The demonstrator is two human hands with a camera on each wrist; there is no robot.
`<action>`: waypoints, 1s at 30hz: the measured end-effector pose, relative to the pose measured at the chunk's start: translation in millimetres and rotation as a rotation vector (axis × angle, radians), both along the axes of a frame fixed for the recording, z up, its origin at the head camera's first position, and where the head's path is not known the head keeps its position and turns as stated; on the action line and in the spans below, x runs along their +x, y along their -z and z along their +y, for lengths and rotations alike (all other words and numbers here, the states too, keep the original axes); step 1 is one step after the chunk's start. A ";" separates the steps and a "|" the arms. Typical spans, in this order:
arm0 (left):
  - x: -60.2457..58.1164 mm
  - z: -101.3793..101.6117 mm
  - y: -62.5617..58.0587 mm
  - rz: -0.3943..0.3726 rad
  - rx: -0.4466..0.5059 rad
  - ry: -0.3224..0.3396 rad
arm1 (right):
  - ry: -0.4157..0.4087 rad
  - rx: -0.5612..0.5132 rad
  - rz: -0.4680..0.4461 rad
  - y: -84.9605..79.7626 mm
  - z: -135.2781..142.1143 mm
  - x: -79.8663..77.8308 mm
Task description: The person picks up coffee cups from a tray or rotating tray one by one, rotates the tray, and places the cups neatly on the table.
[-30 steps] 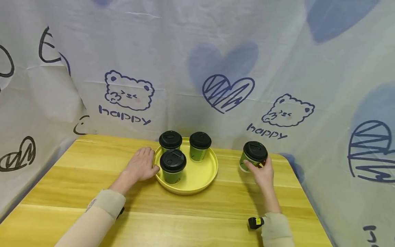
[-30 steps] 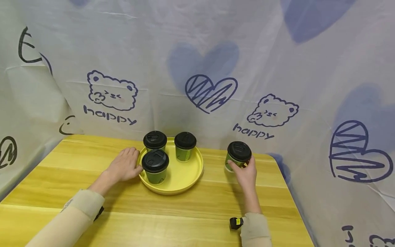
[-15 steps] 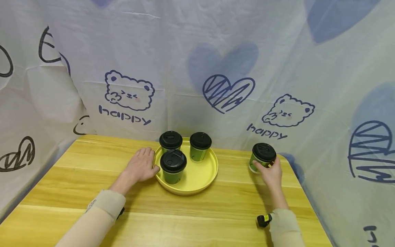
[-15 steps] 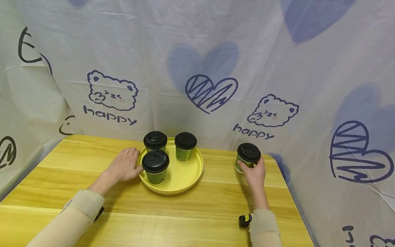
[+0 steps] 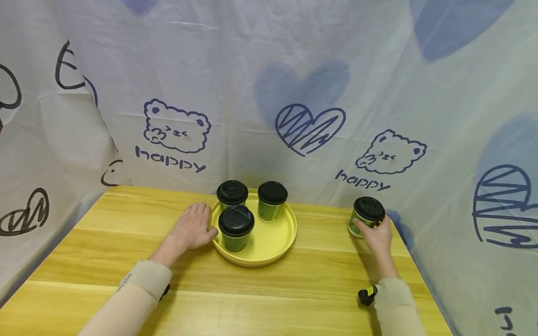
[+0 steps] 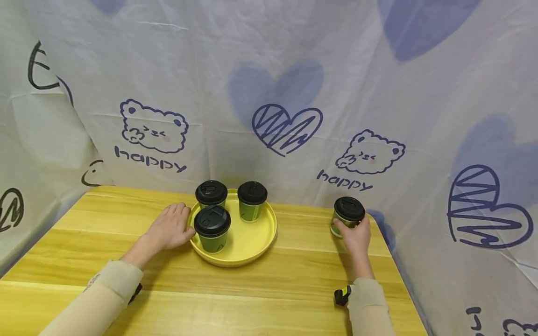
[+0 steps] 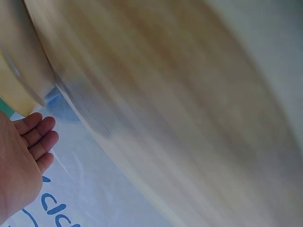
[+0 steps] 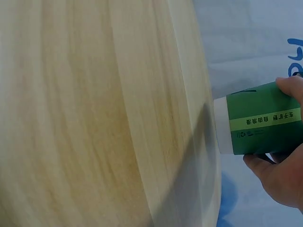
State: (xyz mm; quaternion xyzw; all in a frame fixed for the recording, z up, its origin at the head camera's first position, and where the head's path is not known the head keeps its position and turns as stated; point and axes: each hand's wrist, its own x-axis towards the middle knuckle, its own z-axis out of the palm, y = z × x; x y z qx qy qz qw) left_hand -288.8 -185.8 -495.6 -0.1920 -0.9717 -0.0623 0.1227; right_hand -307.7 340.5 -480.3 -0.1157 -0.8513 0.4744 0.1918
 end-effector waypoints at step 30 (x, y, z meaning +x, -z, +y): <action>-1.8 -0.4 5.4 -0.024 0.031 -0.016 | -0.007 0.007 -0.113 8.5 22.5 -3.2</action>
